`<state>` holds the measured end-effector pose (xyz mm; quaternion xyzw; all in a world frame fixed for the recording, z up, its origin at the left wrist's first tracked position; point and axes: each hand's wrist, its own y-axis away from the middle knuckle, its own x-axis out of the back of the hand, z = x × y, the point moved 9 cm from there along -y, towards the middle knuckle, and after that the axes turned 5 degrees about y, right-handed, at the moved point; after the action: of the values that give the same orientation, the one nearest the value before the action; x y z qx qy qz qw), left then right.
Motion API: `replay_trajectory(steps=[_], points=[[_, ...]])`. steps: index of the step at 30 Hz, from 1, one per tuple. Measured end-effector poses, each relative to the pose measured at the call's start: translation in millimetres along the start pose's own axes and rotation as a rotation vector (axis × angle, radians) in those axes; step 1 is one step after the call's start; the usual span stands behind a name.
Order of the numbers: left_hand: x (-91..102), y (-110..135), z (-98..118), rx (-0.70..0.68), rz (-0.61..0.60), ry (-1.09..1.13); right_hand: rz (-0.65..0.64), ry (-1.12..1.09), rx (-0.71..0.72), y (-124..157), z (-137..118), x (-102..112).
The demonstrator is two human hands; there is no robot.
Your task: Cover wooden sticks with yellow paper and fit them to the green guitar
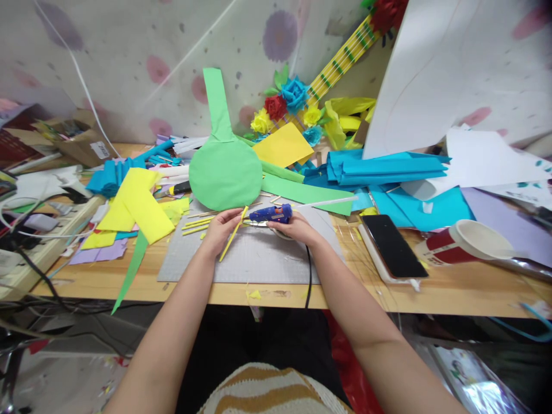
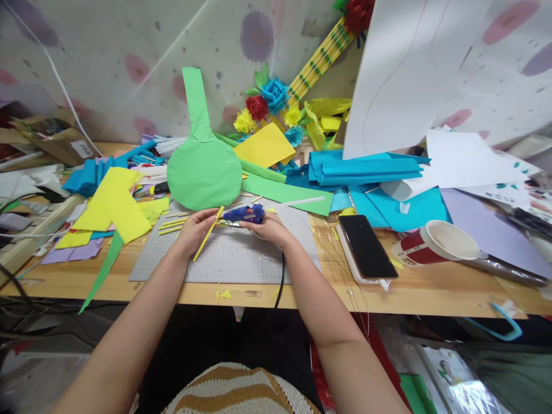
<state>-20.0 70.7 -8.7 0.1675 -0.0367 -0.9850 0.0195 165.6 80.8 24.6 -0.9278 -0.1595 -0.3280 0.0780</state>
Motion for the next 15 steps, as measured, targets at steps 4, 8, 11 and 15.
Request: replay_trajectory(steps=[4,8,11,15], points=[[-0.1,0.2,0.0,0.001,-0.002,-0.007,0.014,0.022,-0.013,-1.0,3.3,1.3],[1.1,-0.6,-1.3,0.003,-0.004,-0.012,0.034,0.033,-0.02,-2.2,6.3,2.7],[1.5,-0.7,-2.0,0.006,-0.005,-0.006,0.054,0.016,-0.02,-2.3,6.4,4.4],[0.8,0.1,-1.6,0.015,-0.002,-0.007,0.055,-0.027,-0.018,-2.0,5.2,5.2]])
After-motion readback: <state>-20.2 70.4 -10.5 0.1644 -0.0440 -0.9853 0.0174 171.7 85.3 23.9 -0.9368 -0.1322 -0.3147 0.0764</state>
